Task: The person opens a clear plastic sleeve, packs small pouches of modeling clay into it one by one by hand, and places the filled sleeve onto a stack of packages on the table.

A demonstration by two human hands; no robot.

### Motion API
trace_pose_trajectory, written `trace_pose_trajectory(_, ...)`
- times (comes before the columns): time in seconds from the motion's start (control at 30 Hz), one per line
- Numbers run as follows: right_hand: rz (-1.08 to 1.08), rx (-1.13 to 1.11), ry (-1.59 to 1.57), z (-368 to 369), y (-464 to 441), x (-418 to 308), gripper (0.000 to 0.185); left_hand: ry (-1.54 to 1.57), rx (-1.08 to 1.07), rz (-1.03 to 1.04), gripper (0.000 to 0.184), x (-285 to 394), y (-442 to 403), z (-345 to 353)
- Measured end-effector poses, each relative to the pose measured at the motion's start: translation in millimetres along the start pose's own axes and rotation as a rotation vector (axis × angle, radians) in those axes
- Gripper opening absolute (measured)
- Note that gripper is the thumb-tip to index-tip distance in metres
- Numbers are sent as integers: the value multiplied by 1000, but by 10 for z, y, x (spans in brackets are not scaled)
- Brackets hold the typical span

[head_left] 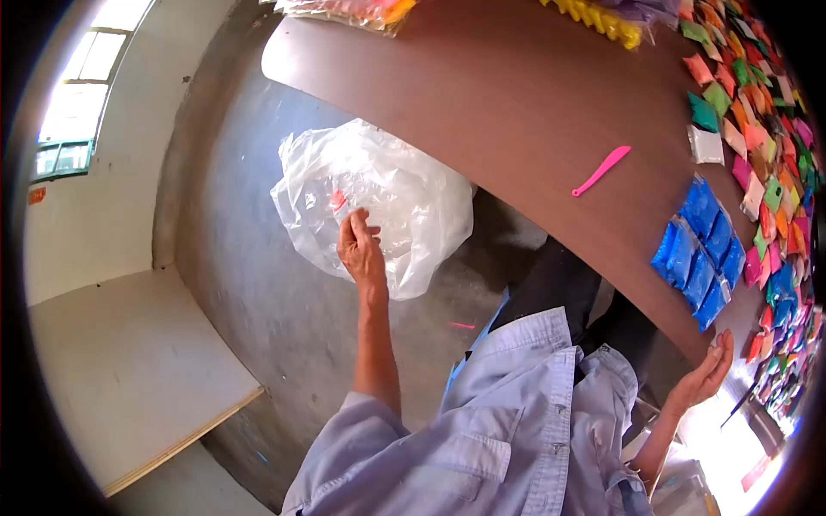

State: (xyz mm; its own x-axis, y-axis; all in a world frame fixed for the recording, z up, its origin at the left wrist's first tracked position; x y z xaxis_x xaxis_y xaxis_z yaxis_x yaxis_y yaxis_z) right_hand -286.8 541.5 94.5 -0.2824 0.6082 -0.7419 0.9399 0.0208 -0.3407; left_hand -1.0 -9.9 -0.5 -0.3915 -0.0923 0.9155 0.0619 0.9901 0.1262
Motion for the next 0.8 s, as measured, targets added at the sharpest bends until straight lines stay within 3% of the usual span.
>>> trace_pose_trajectory(0.1,44,35,10,51,-11,-113,45,-16,1,-140,27,-944,-284,-117)
trace_pose_trajectory(0.13,59,41,10,66,-10,-103,45,-162,-19,-51,26,-1094,-334,-87)
trace_pose_trajectory(0.17,73,45,17,45,-21,-103,44,-308,-43,32,24,-1170,-326,-26)
trace_pose_trajectory(0.37,66,54,62,44,-32,-54,46,-590,-93,52,30,-1094,-582,416)
trace_pose_trajectory(0.5,55,64,92,92,-33,-162,48,-764,-282,-61,35,-1206,-620,520)
trace_pose_trajectory(0.67,81,72,169,109,-45,-174,52,-897,-196,-105,46,-1629,-400,477)
trace_pose_trajectory(0.8,68,75,195,111,-49,-169,52,-884,-226,-210,38,-1847,-376,435)
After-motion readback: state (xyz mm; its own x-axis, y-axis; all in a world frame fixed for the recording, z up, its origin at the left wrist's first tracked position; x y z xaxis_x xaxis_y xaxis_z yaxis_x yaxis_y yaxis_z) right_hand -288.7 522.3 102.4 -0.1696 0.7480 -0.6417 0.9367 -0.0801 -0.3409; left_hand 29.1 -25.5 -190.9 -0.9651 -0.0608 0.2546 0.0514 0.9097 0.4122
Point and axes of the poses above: each hand's wrist, its own y-axis away from the middle knuckle, its own z-axis out of the palm, x = y × z, the point moved 1 cm from there along -y, towards the middle knuckle, and after that the axes turned 5 degrees about -z, right-handed, at the moved point
